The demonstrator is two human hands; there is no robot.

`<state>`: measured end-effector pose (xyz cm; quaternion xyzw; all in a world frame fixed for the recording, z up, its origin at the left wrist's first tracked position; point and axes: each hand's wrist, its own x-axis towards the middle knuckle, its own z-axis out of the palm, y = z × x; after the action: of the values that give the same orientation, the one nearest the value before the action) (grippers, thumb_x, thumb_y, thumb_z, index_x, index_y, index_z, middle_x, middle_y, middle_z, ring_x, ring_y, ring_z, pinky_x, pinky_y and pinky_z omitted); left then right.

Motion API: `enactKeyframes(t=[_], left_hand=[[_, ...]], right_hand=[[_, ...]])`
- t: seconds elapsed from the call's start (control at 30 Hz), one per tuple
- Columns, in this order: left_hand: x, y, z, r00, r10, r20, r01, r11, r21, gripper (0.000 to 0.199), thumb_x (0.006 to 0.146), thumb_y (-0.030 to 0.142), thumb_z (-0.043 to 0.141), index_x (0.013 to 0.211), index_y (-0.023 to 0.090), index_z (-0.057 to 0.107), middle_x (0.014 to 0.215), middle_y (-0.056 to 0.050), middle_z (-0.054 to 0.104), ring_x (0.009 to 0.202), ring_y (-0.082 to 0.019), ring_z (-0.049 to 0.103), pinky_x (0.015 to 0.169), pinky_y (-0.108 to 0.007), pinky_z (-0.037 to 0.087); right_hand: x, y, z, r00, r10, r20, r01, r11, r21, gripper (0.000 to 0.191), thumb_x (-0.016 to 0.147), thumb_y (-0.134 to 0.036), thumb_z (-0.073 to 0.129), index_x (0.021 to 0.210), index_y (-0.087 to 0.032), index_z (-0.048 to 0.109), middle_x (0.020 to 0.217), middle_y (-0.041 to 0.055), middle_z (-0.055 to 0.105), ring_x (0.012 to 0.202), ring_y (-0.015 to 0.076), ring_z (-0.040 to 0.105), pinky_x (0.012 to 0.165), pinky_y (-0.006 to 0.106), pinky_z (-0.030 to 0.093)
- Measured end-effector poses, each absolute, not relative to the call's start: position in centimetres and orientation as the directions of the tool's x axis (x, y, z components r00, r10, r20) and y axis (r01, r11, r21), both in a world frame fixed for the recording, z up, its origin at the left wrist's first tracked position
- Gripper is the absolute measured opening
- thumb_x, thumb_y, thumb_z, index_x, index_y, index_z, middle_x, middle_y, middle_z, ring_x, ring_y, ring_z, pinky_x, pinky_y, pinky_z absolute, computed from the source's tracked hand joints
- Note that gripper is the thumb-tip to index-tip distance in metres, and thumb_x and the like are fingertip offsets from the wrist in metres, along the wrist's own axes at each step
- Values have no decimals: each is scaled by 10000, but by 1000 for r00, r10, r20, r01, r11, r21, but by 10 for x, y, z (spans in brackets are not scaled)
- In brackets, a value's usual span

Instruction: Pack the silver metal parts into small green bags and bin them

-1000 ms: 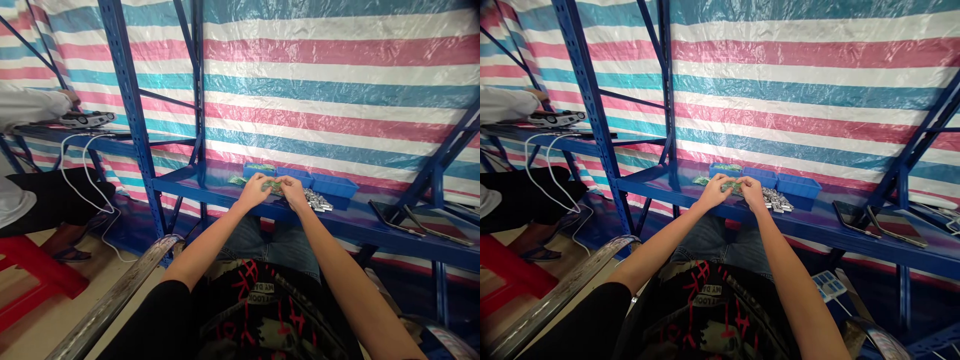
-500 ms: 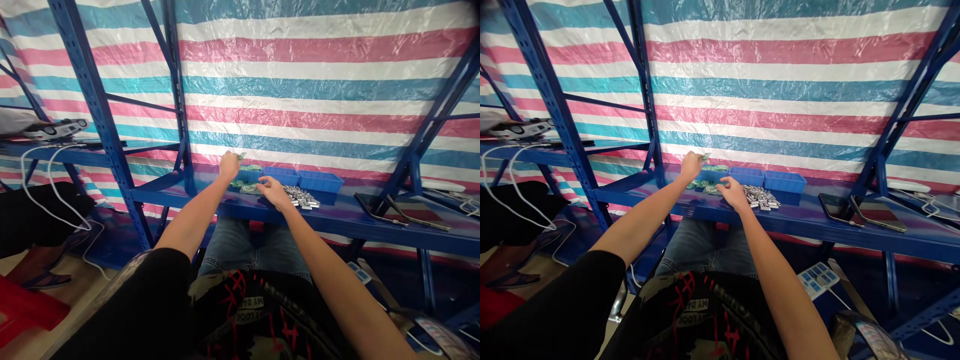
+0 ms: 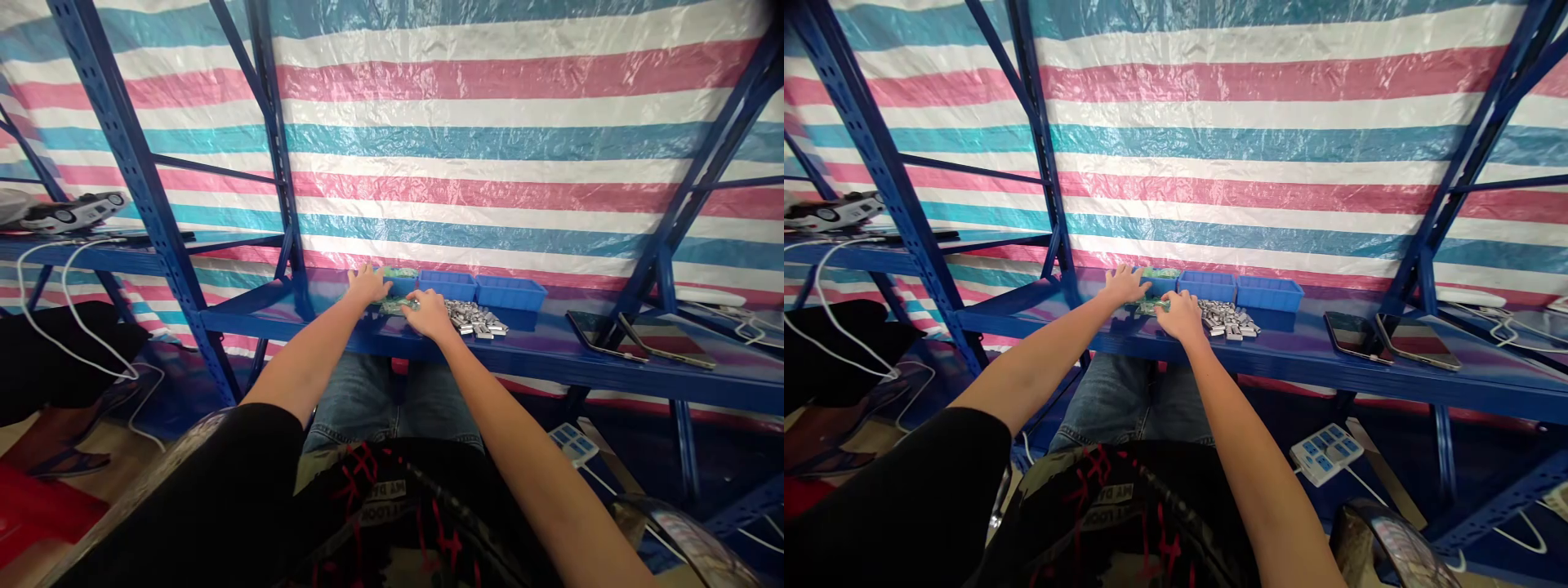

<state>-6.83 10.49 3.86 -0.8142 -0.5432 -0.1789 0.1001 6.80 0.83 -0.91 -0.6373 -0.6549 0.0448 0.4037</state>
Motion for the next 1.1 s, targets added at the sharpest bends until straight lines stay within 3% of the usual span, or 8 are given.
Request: enactKeyframes(t=[0.2,0.37,0.5,0.63,0.73,0.83,0.97,1.1], left_hand=[[-96,86,30,473,744,472,854,-518,-39,563,911,415,419,1435,234,324,1412,-174,381,1311,-349,315,1035,-555,270],[-109,70,15,554,670,495,780,-625,-27,473,911,362,425,1362,217,428,1327,-151,464,1247,-323,376,1005,-505,330],[-109,53,6,594,613,521,705,-708,29,387,916,314,410,1265,182,514,1260,-128,529,1218,-280,410,1037,-428,318],[-112,43,0,554,637,535,664,-726,178,358,916,332,410,1180,139,555,1111,-110,622,1104,-249,515,1005,-375,358],[-113,41,-3,483,708,515,640,-687,344,428,904,420,431,1175,109,547,945,-101,668,920,-246,601,846,-362,448],[-110,40,-6,449,745,493,569,-664,486,444,880,478,471,1134,124,560,865,-74,677,808,-221,629,728,-320,466],[-107,44,-7,383,790,478,451,-612,650,250,895,341,474,980,123,562,747,-45,646,691,-162,626,648,-265,473],[-109,48,-7,347,812,469,336,-575,746,121,862,242,517,813,134,537,687,-20,604,614,-115,585,606,-230,472]], right_hand=[[68,13,-15,69,899,432,866,162,-474,385,768,-246,532,1140,-175,600,1132,145,545,1079,297,501,941,402,388],[64,12,-13,63,888,455,884,162,-439,255,786,-158,497,1006,-166,626,1033,150,593,1022,281,536,929,393,392],[61,14,-10,126,863,489,851,159,-500,215,787,-116,479,948,-150,617,944,175,612,1032,320,550,944,453,371],[62,20,-5,225,835,502,735,192,-650,203,814,-146,463,968,-157,594,947,150,620,1038,297,570,941,439,406],[59,21,-5,266,854,447,571,234,-787,209,871,-213,381,960,-158,562,905,108,629,878,218,628,801,356,505],[53,18,-7,236,892,385,399,272,-876,185,875,-259,385,933,-171,538,853,64,628,722,164,641,650,289,528],[48,12,-9,200,921,334,254,280,-926,158,843,-301,465,935,-182,515,826,36,624,599,140,633,555,255,485],[48,7,-7,120,939,323,204,295,-933,230,777,-316,571,952,-174,526,811,28,648,622,133,638,547,220,438]])
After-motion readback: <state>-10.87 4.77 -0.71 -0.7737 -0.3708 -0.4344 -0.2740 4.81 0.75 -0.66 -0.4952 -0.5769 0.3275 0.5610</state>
